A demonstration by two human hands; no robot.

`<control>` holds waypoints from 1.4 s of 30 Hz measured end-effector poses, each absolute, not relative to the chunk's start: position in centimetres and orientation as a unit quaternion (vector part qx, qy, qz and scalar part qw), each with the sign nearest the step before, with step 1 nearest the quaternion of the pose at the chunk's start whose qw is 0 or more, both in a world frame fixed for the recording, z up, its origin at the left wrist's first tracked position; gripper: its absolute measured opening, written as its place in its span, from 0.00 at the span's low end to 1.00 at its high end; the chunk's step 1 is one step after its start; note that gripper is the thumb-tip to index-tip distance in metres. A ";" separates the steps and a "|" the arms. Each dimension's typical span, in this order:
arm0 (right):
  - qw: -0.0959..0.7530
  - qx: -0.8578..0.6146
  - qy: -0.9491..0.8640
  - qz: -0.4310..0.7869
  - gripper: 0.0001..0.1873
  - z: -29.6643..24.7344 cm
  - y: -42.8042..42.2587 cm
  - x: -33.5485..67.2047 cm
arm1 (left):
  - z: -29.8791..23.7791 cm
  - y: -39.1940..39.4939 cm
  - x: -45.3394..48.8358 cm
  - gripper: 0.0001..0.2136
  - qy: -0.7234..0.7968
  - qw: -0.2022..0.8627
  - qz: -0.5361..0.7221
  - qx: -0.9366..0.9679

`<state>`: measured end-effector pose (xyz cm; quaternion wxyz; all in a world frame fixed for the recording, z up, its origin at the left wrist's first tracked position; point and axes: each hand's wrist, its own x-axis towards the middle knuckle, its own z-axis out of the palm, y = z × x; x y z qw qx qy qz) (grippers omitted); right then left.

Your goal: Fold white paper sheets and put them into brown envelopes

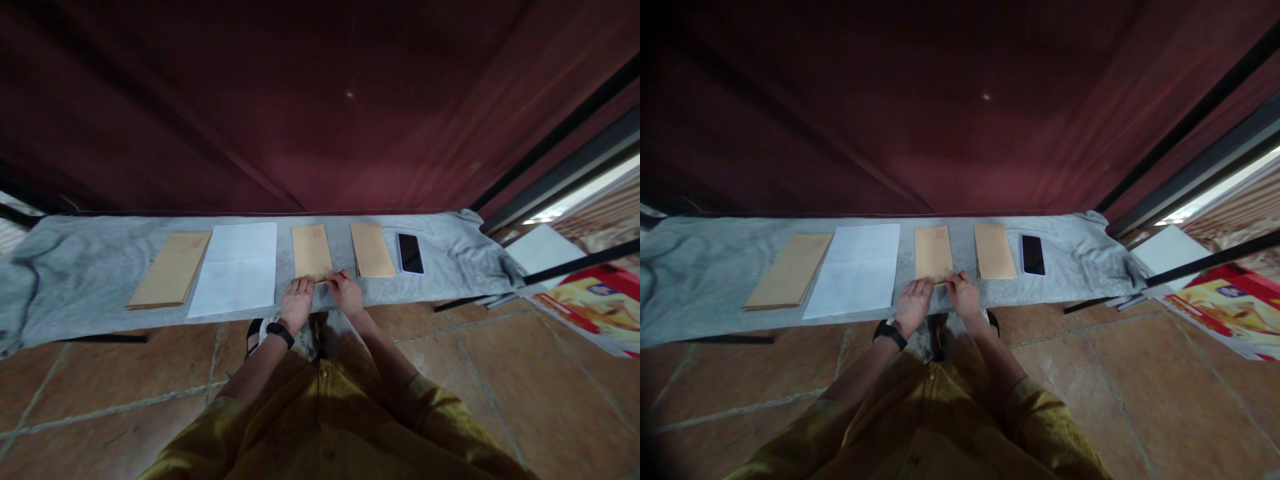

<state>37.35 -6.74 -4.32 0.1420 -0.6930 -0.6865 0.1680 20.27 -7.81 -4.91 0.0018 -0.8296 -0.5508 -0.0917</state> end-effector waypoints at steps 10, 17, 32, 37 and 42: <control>0.129 -0.699 -0.683 0.165 0.12 -4.0 -6.4 37.1 | -5.5 -7.3 20.1 0.19 -0.560 0.001 -0.085 -0.824; 0.117 -0.708 -0.676 0.166 0.11 -3.4 -6.2 36.9 | -5.7 -7.5 19.9 0.20 -0.561 0.000 -0.101 -0.822; 0.088 -0.715 -0.674 0.160 0.11 -2.8 -6.1 36.7 | -7.2 -10.6 19.7 0.25 -0.488 -0.023 -0.148 -0.860; 0.083 -0.713 -0.678 0.156 0.11 -2.8 -6.1 36.7 | -7.3 -10.5 19.9 0.25 -0.494 -0.017 -0.132 -0.859; 0.078 -0.715 -0.679 0.148 0.11 -2.9 -6.1 36.6 | -7.3 -10.6 20.0 0.26 -0.492 -0.015 -0.126 -0.861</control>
